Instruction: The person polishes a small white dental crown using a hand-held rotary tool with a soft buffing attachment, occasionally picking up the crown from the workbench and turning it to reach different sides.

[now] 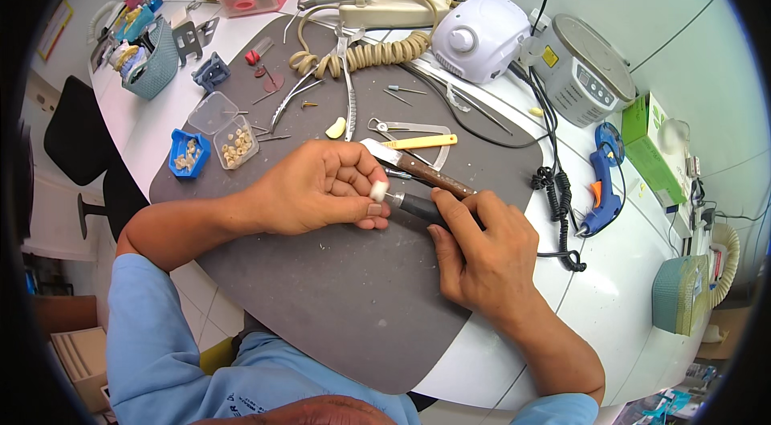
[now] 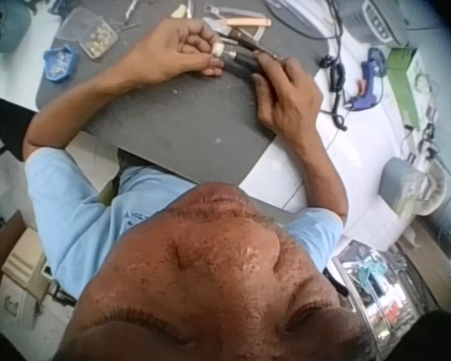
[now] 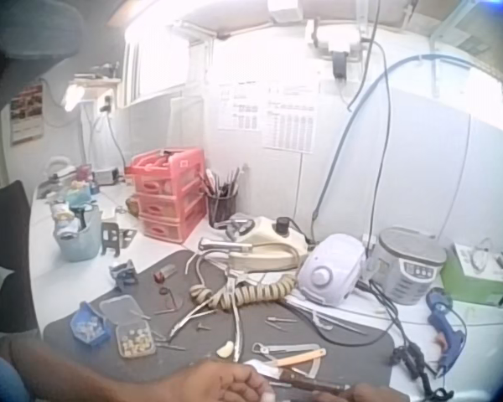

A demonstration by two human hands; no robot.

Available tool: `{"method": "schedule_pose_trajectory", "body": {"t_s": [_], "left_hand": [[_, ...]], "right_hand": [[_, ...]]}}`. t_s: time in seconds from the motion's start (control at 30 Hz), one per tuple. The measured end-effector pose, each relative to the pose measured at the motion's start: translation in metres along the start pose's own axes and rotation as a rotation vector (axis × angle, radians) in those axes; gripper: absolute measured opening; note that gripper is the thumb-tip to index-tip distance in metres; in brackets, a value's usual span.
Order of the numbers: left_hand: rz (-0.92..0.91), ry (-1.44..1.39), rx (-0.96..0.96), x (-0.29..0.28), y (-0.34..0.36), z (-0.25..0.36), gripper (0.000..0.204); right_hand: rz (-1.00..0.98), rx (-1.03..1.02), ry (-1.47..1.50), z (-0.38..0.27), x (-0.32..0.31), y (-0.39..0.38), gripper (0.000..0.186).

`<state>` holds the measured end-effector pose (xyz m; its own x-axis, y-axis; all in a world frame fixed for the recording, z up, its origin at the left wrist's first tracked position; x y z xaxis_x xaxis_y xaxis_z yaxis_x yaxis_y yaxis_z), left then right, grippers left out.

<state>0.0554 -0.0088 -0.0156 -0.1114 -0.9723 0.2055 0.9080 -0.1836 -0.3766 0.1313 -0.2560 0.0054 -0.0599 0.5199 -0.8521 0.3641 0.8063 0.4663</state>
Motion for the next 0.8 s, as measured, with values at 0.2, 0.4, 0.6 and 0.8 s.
{"method": "schedule_pose_trajectory", "body": {"t_s": [0.2, 0.4, 0.6, 0.8], "left_hand": [[-0.04, 0.059, 0.013, 0.002, -0.003, 0.003, 0.017], [-0.049, 0.043, 0.03, 0.0, -0.001, -0.001, 0.017], [-0.013, -0.02, -0.02, -0.003, 0.0, 0.001, 0.021], [0.339, 0.372, 0.422, 0.008, -0.009, 0.0, 0.038]], "right_hand": [[0.0, 0.008, -0.004, 0.001, 0.0, 0.0, 0.041], [0.013, 0.039, 0.014, 0.001, 0.002, 0.0, 0.041], [-0.008, 0.005, -0.039, -0.002, 0.003, 0.001, 0.045], [0.006, 0.036, -0.178, -0.006, 0.002, -0.001, 0.048]]}}
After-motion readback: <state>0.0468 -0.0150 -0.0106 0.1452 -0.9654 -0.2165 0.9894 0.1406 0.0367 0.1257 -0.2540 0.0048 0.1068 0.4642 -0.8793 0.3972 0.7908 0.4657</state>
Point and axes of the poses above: each hand's wrist, its own y-axis towards the middle knuckle, its own x-axis out of the palm, z = x × y, the point moved 3 cm from there along y, towards the middle knuckle, and after that the axes turned 6 degrees about -x, right-handed, at the moved point
